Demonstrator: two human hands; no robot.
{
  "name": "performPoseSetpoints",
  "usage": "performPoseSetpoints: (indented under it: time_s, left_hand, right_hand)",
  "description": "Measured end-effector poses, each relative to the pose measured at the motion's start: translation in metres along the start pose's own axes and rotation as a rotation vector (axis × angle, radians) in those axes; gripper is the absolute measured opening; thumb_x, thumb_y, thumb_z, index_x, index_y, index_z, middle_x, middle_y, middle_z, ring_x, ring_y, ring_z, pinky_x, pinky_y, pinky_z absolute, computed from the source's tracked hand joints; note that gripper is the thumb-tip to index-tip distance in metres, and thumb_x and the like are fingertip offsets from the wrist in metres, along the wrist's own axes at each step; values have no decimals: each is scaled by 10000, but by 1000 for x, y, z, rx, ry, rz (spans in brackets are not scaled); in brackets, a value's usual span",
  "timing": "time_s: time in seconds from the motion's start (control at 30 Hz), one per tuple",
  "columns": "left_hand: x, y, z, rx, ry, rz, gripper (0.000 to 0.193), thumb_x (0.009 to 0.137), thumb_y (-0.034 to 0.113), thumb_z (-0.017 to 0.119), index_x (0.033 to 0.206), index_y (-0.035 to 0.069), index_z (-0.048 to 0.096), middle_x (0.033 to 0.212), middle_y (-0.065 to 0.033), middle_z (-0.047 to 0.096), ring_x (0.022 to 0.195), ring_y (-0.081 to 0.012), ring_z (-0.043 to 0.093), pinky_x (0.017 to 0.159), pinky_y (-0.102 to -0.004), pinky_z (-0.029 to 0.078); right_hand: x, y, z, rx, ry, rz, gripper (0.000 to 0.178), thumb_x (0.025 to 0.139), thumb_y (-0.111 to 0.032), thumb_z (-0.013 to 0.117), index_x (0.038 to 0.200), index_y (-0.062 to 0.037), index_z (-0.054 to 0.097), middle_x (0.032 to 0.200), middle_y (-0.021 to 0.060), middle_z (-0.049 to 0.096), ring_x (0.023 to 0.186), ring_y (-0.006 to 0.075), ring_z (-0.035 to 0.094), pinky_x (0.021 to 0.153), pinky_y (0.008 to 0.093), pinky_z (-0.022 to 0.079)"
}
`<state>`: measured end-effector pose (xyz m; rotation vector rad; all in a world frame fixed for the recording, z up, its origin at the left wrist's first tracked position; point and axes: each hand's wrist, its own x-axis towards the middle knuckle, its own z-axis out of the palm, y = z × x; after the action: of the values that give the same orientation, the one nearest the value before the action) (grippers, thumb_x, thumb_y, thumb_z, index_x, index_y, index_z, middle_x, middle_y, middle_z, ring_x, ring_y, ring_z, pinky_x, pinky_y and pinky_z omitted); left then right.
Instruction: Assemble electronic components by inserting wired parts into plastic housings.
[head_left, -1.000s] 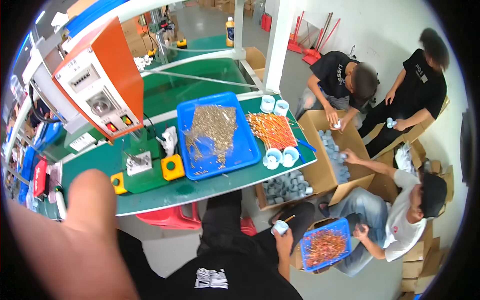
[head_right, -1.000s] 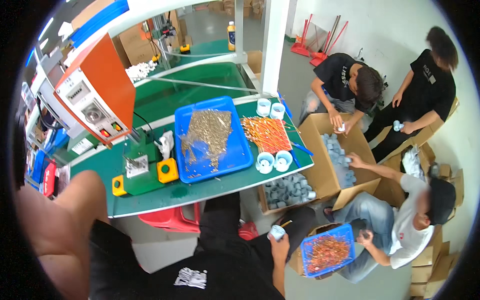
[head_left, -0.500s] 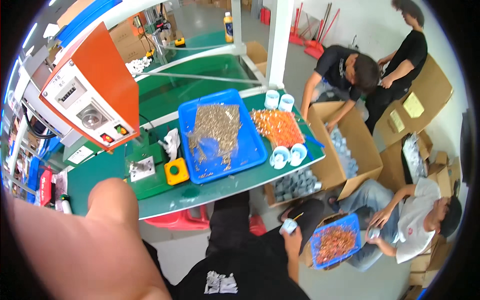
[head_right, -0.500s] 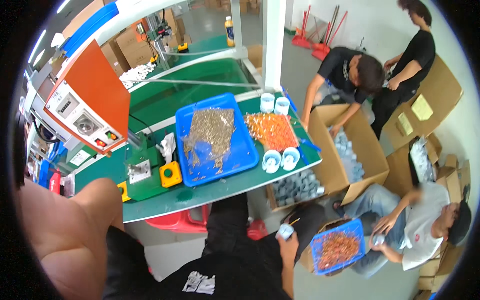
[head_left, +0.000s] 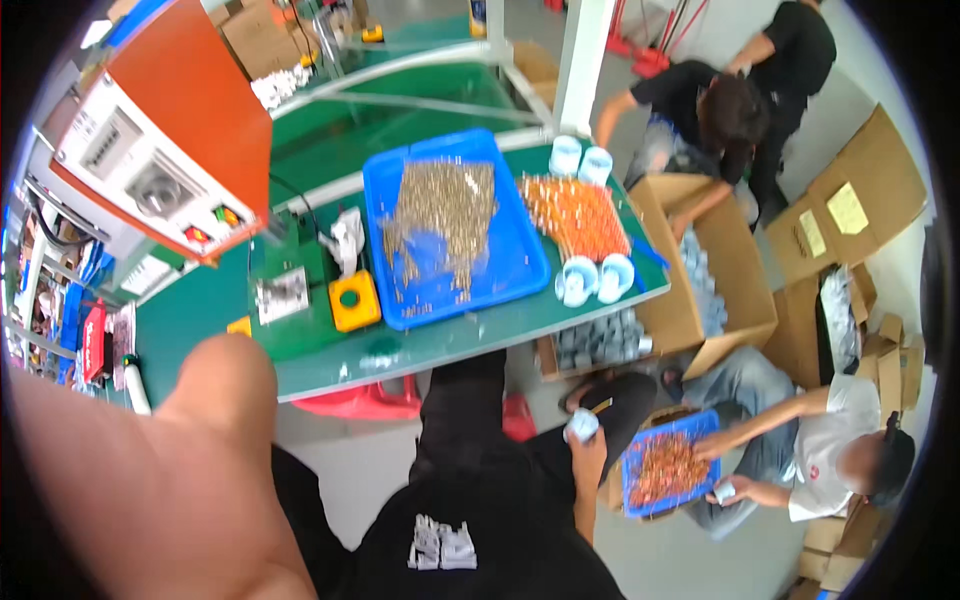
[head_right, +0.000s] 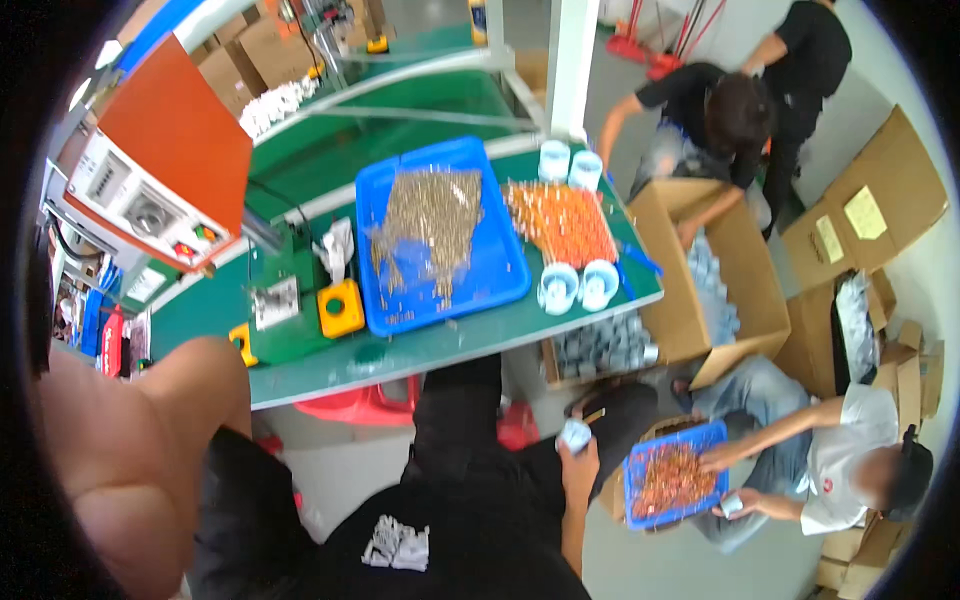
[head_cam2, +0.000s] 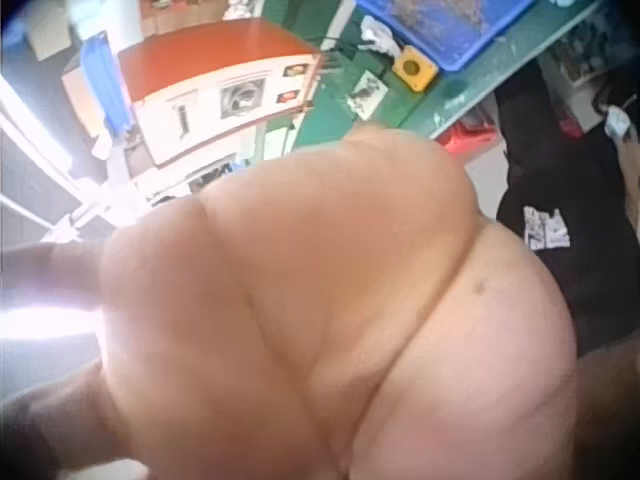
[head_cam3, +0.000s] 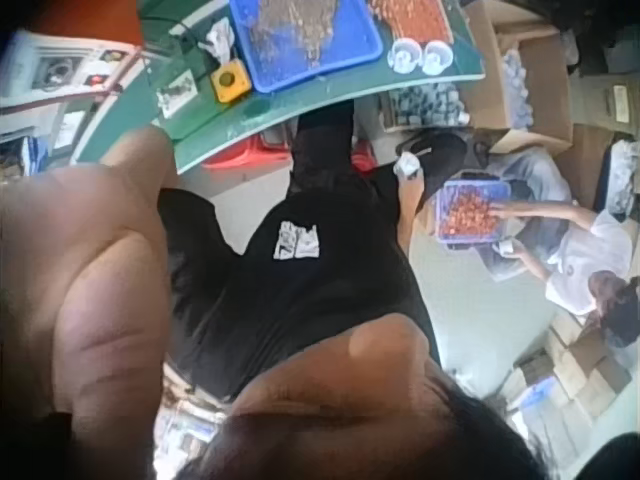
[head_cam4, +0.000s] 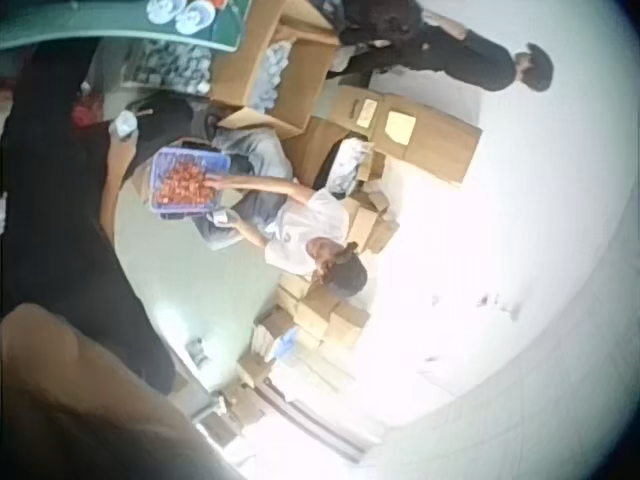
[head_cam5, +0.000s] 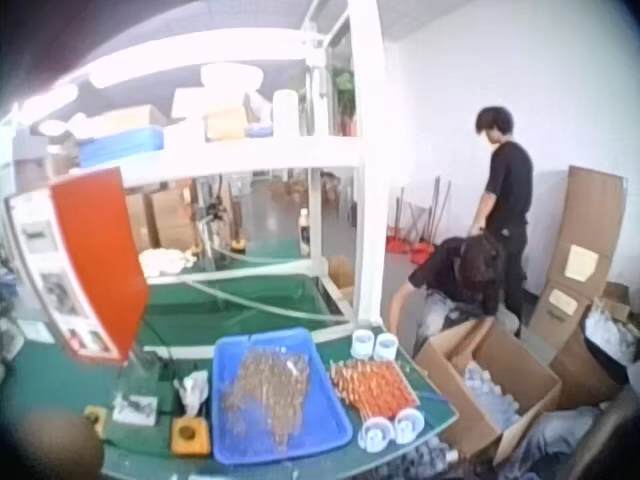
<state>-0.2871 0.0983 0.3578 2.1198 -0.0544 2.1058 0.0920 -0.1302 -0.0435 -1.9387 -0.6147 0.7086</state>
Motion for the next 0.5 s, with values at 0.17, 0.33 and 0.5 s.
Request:
performPoseSetpoints:
  time_s: [0.17, 0.33, 0.5]
  left_hand:
    - [5, 0, -19, 68, 6, -53, 397, 896, 357, 548, 1227, 143, 495, 1130, -121, 572, 1104, -262, 469, 1010, -436, 263]
    - [5, -2, 27, 110, 13, -9, 388, 899, 362, 541, 1221, 149, 502, 1131, -123, 571, 1116, -267, 458, 1026, -442, 245]
    - [7, 17, 21, 184, 30, 68, 379, 902, 367, 533, 1215, 155, 508, 1131, -125, 569, 1127, -271, 447, 1041, -448, 227]
  right_hand:
    - [8, 6, 5, 96, -2, 39, 420, 778, -180, 744, 1100, 17, 560, 872, 118, 667, 780, 157, 634, 711, 296, 490]
    - [2, 3, 3, 122, 33, 4, 419, 769, -147, 750, 1107, 9, 558, 849, 85, 663, 740, 142, 622, 668, 292, 487]
    - [8, 4, 11, 238, -41, 47, 412, 789, -101, 733, 1130, 32, 543, 924, 93, 668, 863, 148, 643, 763, 279, 500]
